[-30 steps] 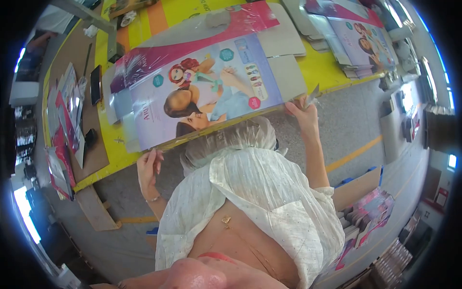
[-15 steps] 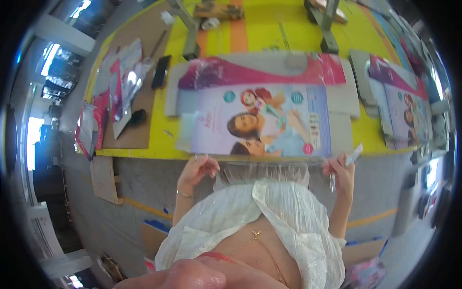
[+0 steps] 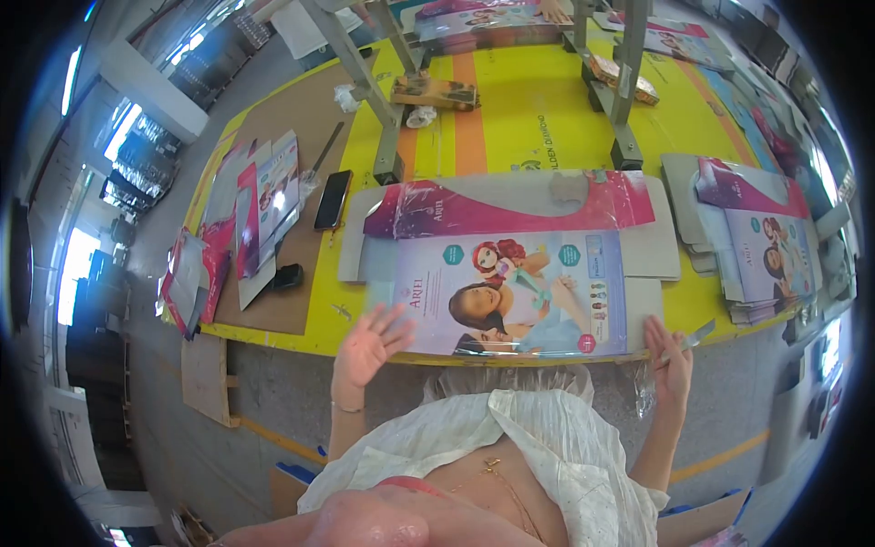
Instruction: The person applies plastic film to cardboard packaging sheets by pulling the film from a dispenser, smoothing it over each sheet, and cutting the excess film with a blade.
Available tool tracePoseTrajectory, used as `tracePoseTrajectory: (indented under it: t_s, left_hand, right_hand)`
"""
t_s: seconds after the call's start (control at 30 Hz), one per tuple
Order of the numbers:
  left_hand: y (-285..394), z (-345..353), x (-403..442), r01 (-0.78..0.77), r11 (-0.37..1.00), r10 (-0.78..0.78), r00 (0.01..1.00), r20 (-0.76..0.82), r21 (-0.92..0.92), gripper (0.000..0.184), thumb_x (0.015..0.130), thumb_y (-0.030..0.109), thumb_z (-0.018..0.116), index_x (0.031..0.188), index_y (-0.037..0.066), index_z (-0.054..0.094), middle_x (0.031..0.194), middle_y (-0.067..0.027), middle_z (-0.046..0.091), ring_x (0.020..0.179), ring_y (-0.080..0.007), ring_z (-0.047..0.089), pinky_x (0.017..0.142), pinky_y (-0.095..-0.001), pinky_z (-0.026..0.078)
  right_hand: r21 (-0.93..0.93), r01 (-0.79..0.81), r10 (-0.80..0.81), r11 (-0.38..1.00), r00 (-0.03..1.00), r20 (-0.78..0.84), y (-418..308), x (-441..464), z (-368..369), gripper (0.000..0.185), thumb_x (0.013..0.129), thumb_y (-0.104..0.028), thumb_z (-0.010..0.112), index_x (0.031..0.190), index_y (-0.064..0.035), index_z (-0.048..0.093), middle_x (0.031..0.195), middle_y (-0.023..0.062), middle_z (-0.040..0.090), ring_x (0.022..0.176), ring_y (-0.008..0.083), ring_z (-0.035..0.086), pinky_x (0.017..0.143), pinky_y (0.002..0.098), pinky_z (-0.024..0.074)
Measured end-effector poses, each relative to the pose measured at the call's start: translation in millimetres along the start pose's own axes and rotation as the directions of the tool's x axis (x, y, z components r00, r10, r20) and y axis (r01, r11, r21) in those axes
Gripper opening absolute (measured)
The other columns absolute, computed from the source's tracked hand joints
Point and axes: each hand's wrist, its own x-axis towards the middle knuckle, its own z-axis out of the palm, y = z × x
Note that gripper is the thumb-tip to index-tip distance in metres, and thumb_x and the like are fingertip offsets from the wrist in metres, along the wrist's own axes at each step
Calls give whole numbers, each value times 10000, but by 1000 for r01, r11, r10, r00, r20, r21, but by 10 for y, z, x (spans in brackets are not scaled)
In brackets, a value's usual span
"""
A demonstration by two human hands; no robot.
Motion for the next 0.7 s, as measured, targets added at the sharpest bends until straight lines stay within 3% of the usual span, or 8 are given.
tracePoseTrajectory:
  t_s: [0.07, 0.13, 0.27, 0.37, 0.5, 0.6, 0.67, 0.7]
  left_hand:
    - [183, -11, 63, -64, 995, 64, 998, -1, 76, 438, 920, 251, 440, 1295, 38, 365, 1340, -177, 388, 1217, -344, 398, 994, -437, 367]
    - [426, 258, 179, -264, 852, 358, 924, -136, 452, 480, 880, 236, 517, 1292, 38, 370, 1277, -160, 441, 1152, -304, 458, 971, -401, 387]
    - [870, 722, 915, -334, 734, 336, 935, 112, 591, 470, 869, 217, 548, 1271, 36, 384, 1224, -130, 467, 1115, -243, 478, 939, -362, 399]
    - [1156, 979, 1742, -418, 647, 389, 900, 195, 638, 480, 875, 240, 553, 1271, 32, 378, 1214, -118, 463, 1098, -218, 469, 930, -349, 397]
    - [1484, 1403, 2762, -500, 525, 503, 835, 223, 689, 560, 874, 324, 563, 1288, 22, 337, 1233, -119, 424, 1110, -216, 446, 931, -374, 383]
    - [1763, 1535, 3395, -452, 580, 473, 864, 172, 678, 678, 861, 375, 576, 1349, 36, 250, 1189, -141, 365, 1158, -290, 399, 919, -421, 370]
    - [1868, 1506, 3630, -466, 348, 479, 834, 273, 813, 686, 857, 328, 593, 1367, 53, 226, 1265, -138, 298, 1189, -328, 389, 918, -411, 398]
    - [1946, 1453, 3728, -462, 48, 438, 806, 397, 886, 704, 852, 301, 604, 1378, 59, 204, 1382, -137, 226, 1236, -351, 372, 928, -402, 425]
  right_hand:
    - [17, 81, -81, 997, 997, -19, -100, 146, -35, 104, 868, -12, 516, 830, -60, 431, 1115, 272, 549, 964, 293, 611, 833, 300, 516]
    - [-82, 157, -148, 984, 983, 112, -322, 362, 139, 98, 871, -46, 531, 838, -72, 443, 1118, 229, 562, 932, 260, 620, 809, 292, 517]
    - [-311, 386, -306, 868, 911, 276, -780, 959, 891, 109, 874, -120, 548, 941, -37, 525, 1100, 136, 589, 921, 186, 597, 791, 264, 483]
    - [-318, 656, -488, 684, 736, 469, -1048, 1745, 1569, 230, 873, -145, 542, 1043, 6, 574, 1087, 77, 588, 986, 140, 540, 821, 245, 434]
    - [-295, 740, -544, 605, 654, 526, -1321, 2589, 2384, 312, 894, -182, 537, 1126, 28, 544, 1115, 110, 565, 1027, 176, 539, 883, 269, 437]
    - [-3, 419, -380, 908, 825, 418, -1317, 3229, 2723, 413, 833, -181, 633, 1135, 52, 476, 1117, 188, 555, 1011, 228, 562, 882, 338, 462]
    - [167, 246, -292, 955, 880, 374, -1314, 3338, 2881, 456, 819, -165, 654, 1148, 63, 435, 1090, 208, 568, 993, 246, 581, 867, 363, 484]
    - [204, 230, -292, 952, 883, 367, -1326, 3368, 2962, 456, 822, -156, 649, 1153, 65, 426, 1077, 205, 577, 986, 247, 587, 860, 364, 491]
